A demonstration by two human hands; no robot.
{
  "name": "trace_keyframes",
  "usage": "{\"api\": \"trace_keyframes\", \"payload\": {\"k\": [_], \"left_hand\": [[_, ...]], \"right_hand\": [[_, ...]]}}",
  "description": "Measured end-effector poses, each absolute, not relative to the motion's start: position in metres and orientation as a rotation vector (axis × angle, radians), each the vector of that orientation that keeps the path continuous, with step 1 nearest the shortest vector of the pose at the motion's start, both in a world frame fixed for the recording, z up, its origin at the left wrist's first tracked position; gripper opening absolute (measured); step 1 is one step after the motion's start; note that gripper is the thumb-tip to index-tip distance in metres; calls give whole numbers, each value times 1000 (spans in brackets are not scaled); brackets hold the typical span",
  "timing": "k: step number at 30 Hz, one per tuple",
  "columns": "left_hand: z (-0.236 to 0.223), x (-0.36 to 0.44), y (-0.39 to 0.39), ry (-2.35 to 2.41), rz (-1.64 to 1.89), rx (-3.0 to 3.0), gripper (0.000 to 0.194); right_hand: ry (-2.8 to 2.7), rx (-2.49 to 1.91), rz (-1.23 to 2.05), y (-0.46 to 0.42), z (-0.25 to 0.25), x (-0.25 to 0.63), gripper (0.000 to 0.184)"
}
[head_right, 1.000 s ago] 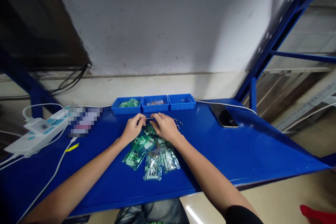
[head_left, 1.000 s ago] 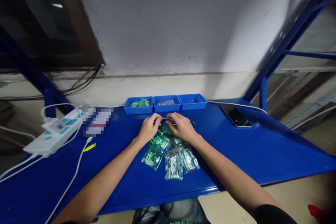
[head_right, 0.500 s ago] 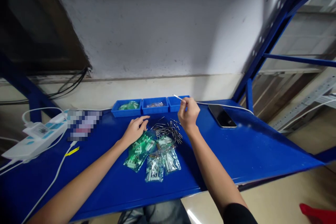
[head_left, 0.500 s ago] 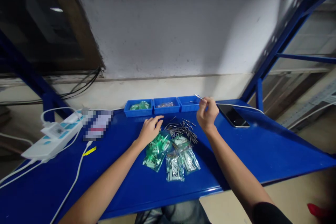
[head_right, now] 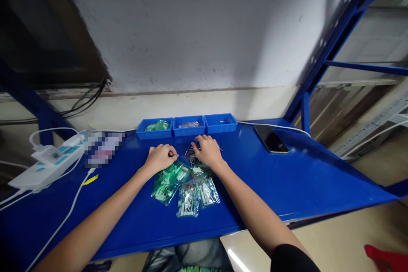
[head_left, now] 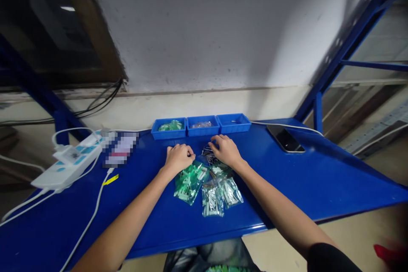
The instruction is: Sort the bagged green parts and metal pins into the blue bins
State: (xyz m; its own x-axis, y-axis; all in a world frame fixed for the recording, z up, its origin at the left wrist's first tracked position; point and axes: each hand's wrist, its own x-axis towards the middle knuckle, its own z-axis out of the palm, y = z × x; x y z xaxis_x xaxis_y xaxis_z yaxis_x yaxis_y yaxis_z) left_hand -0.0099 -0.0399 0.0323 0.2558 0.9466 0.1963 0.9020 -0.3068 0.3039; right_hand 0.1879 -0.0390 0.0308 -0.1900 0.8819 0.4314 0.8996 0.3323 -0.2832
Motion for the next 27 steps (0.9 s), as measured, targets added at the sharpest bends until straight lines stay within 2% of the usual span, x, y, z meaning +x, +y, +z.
{"api": "trace_keyframes", "payload": {"k": [2, 6, 9, 13, 19, 27], "left_hand": [[31, -8, -39, 1666, 678, 2332, 13], [29, -2, -36, 1321, 1208, 1959, 17], [29, 3, -36, 1161, 1393, 1630, 22], [24, 9, -39, 1051, 1432, 1368, 27], [18, 14, -41, 1029, 1442, 1282, 22], [21, 14, -44, 1016, 1416, 1314, 21]], "right_hand": [[-2098, -1483, 5, -40, 30, 185, 22], [-2043, -1317, 101, -43, 33, 182, 25], [-2045, -1217, 147, -49, 35, 176, 29], [-2102, -1143, 112, -58, 35, 165, 30], [-2069, -1171, 17, -59, 33, 164, 14], [-2130, -1238, -154, -58, 35, 166, 17]]}}
